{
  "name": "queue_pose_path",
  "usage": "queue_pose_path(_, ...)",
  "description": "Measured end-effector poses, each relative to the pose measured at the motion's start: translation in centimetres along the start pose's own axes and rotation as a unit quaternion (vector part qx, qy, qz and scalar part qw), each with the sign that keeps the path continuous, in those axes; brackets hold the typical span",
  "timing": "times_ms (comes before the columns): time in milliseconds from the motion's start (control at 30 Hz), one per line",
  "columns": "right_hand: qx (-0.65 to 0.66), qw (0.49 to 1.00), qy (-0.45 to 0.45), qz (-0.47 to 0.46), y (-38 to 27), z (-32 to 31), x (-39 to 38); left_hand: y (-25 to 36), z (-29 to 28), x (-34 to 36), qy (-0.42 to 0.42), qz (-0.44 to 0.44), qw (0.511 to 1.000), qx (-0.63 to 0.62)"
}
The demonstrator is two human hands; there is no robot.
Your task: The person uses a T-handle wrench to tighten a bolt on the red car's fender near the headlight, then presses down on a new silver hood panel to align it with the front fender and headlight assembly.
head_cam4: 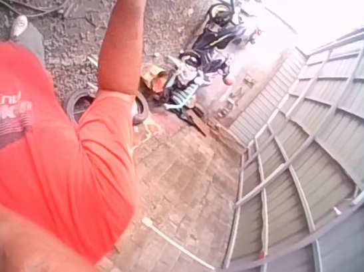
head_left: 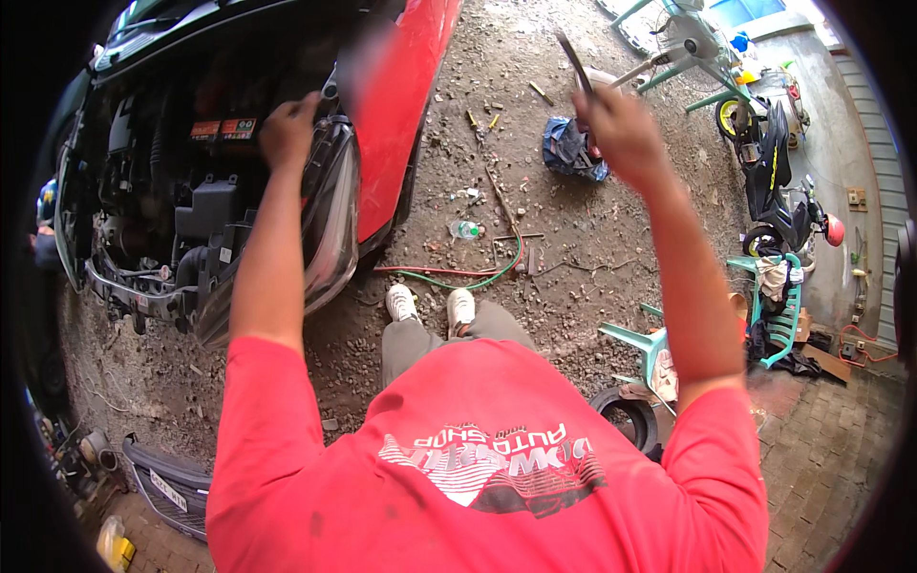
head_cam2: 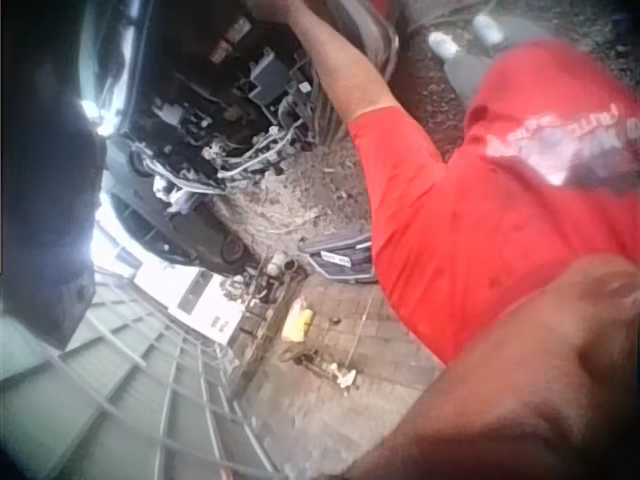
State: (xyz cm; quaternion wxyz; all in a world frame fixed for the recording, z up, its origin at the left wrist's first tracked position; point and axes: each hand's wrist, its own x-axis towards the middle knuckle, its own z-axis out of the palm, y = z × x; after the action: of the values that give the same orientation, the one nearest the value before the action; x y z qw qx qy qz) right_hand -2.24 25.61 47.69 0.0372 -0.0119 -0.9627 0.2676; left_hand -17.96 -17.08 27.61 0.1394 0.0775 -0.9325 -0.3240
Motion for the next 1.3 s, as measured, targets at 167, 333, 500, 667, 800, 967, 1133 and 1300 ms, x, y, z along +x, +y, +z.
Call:
queue_pose_path(167,0.350,0.847,0.080,0.391,19.5,7.2,-20.9,-4.3,-7.7,-9.8,-0.113,-0.179,0.926,-0.314)
queue_pose_path(333,0.503,0.625,0.204,0.560,32.6,14.9,-36.4,-3.5,-15.9,-27.8,-0.200,-0.406,0.840,-0.299)
queue_pose_path(500,0.328,0.606,0.012,0.725,37.9,19.1,-42.4,0.7,-13.2,-36.7,-0.309,-0.489,0.746,-0.330)
queue_pose_path(667,0.470,0.658,-0.204,0.552,31.5,21.2,-36.6,11.8,-9.2,-36.4,-0.459,-0.291,0.798,-0.261)
queue_pose_path(800,0.704,0.511,-0.335,0.363,16.6,18.4,-28.5,17.8,-6.8,-37.3,-0.520,-0.141,0.813,-0.219)
queue_pose_path(967,0.739,0.474,-0.377,0.295,7.5,18.5,-25.5,20.2,-9.9,-39.0,-0.479,0.069,0.861,-0.154)
queue_pose_path(1133,0.591,0.575,-0.461,0.329,5.9,19.9,-27.4,11.7,-18.4,-42.1,-0.304,0.015,0.948,-0.095)
queue_pose_path(1300,0.457,0.643,-0.490,0.371,1.4,23.2,-27.5,2.4,-25.3,-47.0,-0.118,-0.133,0.979,-0.103)
